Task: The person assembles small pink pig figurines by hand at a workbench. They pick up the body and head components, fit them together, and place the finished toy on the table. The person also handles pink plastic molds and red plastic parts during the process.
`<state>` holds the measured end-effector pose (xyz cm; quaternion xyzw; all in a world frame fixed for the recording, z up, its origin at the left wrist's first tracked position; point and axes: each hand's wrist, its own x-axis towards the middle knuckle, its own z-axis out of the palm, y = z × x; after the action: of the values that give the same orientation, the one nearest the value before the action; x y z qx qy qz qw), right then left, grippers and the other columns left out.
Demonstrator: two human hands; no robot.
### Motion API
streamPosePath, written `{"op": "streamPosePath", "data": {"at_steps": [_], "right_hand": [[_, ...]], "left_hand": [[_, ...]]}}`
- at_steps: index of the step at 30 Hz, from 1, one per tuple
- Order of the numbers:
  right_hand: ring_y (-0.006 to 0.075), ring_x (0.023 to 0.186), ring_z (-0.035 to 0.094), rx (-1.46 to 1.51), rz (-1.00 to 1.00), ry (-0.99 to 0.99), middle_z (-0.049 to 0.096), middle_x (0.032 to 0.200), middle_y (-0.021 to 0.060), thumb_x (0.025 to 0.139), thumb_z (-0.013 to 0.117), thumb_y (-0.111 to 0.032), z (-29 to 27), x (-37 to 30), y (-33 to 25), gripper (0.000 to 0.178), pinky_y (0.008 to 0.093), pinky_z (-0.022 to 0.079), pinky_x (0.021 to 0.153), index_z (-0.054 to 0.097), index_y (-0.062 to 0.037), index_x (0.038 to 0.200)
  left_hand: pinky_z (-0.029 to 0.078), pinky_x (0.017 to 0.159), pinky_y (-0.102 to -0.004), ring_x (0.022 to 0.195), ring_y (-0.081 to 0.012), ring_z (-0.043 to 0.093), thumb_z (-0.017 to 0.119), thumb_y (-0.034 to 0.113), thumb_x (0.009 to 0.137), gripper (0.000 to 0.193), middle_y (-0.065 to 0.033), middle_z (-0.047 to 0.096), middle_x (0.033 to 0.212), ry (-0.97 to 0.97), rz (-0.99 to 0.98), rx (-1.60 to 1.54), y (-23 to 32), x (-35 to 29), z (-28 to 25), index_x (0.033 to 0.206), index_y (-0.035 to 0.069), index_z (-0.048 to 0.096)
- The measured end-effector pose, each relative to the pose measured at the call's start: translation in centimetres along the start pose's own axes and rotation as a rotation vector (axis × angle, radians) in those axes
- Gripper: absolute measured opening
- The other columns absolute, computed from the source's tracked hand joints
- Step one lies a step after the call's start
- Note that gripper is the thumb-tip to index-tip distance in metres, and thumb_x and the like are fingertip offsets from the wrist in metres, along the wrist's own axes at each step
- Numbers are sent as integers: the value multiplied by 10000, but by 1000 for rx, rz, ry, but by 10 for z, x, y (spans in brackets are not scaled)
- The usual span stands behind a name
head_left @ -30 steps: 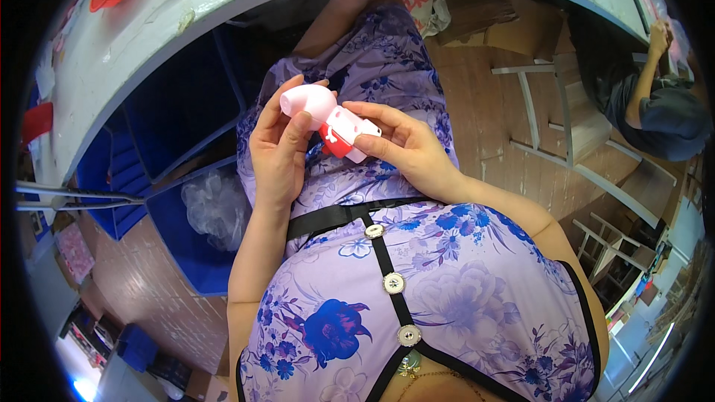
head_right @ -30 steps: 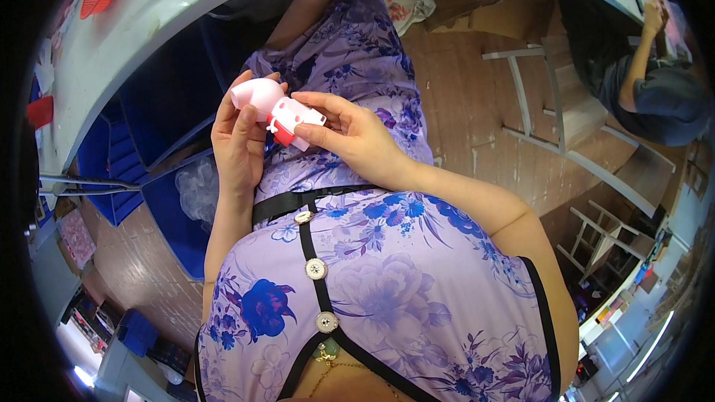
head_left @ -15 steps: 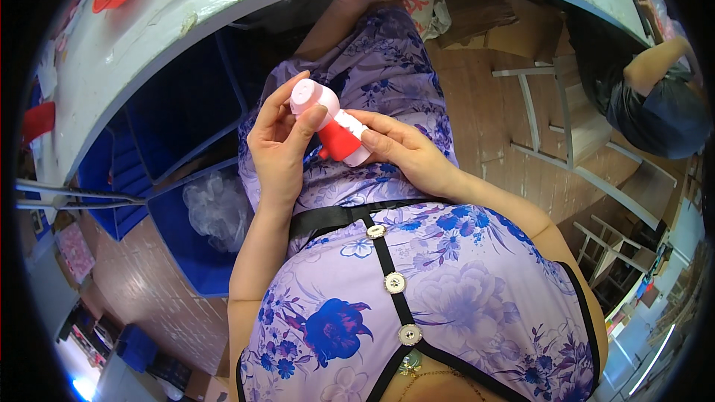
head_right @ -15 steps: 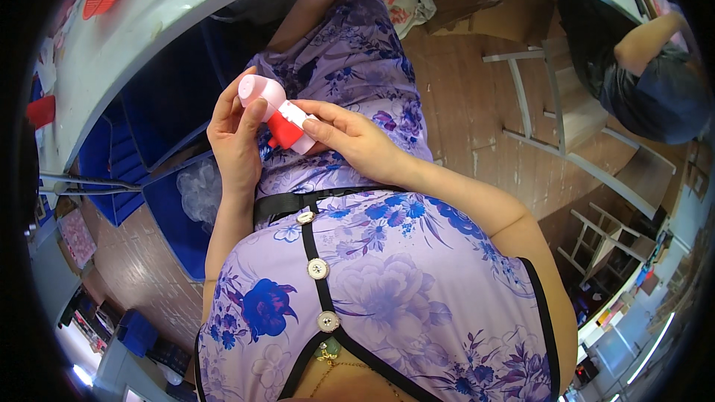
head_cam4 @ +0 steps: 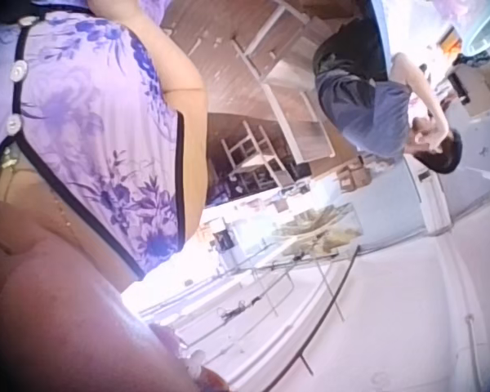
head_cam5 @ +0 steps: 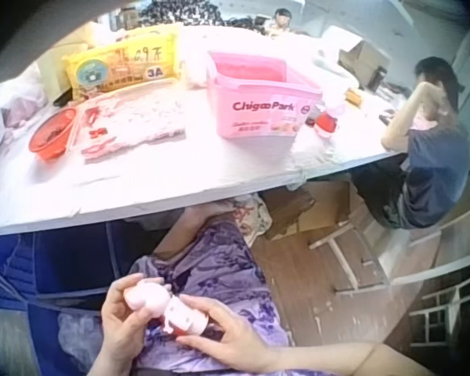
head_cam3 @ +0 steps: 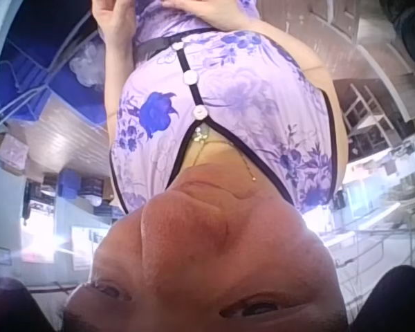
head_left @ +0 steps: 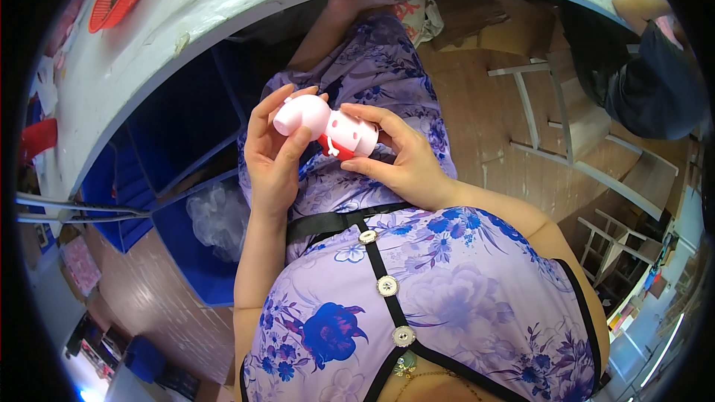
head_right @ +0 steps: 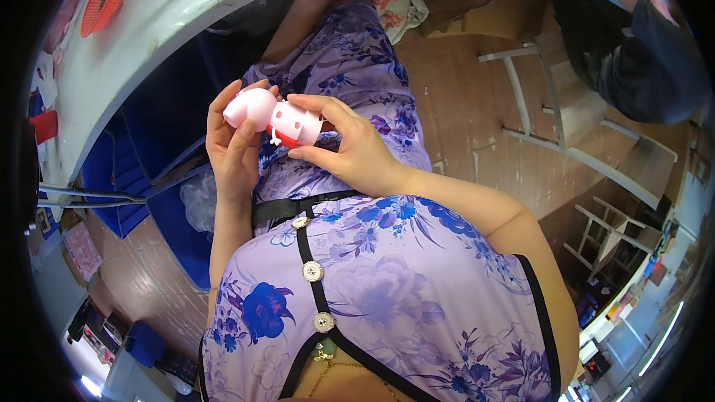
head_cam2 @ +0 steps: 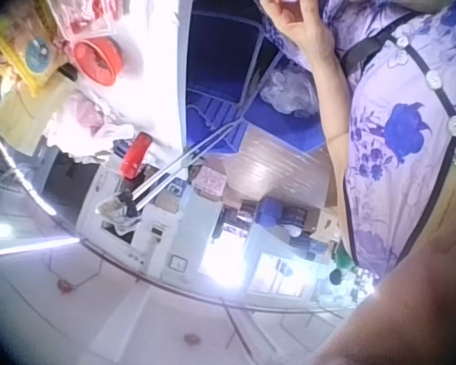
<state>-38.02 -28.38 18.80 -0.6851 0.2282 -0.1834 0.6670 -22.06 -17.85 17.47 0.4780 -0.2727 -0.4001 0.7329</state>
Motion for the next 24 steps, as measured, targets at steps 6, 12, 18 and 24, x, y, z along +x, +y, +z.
{"op": "streamPosePath", "data": {"at_steps": [6,12,18,24], "right_hand": [[257,1146,547,-82,-66,-1,530,1271,133,776,747,-148,-2,1,0,542,343,450,951,516,-50,1257],[282,1123,542,-148,-94,14,444,1296,157,763,756,-126,-4,2,-5,529,344,458,941,535,-80,1242],[281,1135,516,-361,-160,32,416,1284,148,736,776,-129,-8,3,-13,543,351,450,947,548,-103,1228],[281,1055,567,-347,-244,89,424,1280,136,714,784,-87,-11,6,-13,503,345,481,898,591,-115,1178]], "left_hand": [[449,989,-422,1155,-319,561,625,46,869,437,-213,539,1259,12,23,-72,0,0,2,1272,27,457],[452,987,-422,1157,-324,561,633,38,865,381,-213,546,1246,62,-16,-84,0,0,2,1213,26,479],[457,983,-430,1159,-345,556,643,23,853,392,-204,541,1243,35,20,-83,-1,-1,7,1199,37,460],[458,984,-429,1162,-351,551,665,1,824,406,-182,530,1233,31,29,-52,-2,-3,5,1160,36,439]]}}
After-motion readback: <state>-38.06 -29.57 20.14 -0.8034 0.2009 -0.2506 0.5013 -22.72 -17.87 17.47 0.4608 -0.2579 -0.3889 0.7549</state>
